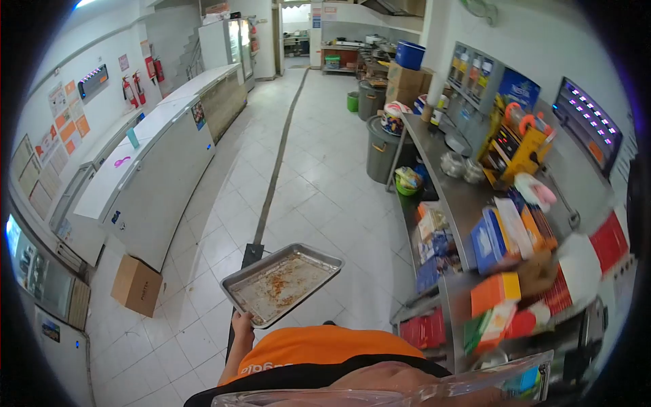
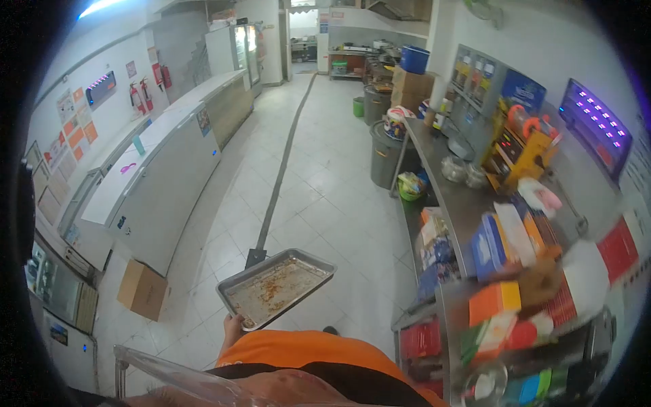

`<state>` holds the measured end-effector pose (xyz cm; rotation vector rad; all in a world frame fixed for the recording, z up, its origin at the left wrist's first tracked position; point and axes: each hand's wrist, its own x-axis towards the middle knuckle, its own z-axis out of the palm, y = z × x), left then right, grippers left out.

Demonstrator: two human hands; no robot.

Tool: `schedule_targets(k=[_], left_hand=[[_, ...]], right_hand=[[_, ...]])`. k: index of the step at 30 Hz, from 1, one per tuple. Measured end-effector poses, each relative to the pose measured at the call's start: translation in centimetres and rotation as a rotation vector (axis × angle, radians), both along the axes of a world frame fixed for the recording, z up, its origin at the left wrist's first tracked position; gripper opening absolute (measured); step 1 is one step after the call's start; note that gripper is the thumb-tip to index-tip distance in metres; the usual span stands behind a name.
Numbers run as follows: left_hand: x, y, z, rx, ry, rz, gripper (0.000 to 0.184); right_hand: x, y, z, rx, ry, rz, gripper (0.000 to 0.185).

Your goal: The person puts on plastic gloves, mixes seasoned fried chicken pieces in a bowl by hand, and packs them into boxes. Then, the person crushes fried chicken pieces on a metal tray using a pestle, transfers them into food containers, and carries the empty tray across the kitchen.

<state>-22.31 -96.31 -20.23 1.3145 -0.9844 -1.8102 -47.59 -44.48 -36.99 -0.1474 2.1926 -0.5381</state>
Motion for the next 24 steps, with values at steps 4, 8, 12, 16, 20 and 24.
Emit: schedule_targets(k=[4, 8, 12, 16, 20, 24], left_hand=[[-8.0, -5.6, 4.4, 0.04, -0.066, -0.011, 0.036], [-17.1, -12.4, 4.9, -0.037, 0.087, 0.055, 0.037], [-25.9, -21.2, 1.5, -0.037, 0.103, 0.054, 0.034], [-36.9, -31.7, -0.8, 0.007, 0.079, 0.022, 0.032], [-52.1, -39.3, 2.6, -0.075, 0.008, -0.064, 0.031], [-68.4, -46.0, 4.3, -0.1, 0.054, -0.17, 0.029]], right_hand=[[-19.3, -13.6, 2.1, -0.078, 0.141, 0.089, 0.029], [-37.1, -32.1, 11.0, -0.25, 0.359, 0.221, 0.03], [-48.2, -43.3, 13.9, -0.292, 0.573, 0.316, 0.039], [-54.3, -47.0, 9.3, -0.161, 0.534, 0.228, 0.036], [-56.8, -44.1, 4.7, 0.015, 0.45, 0.245, 0.029], [-62.9, -41.2, -3.1, -0.203, 0.036, -0.196, 0.036]])
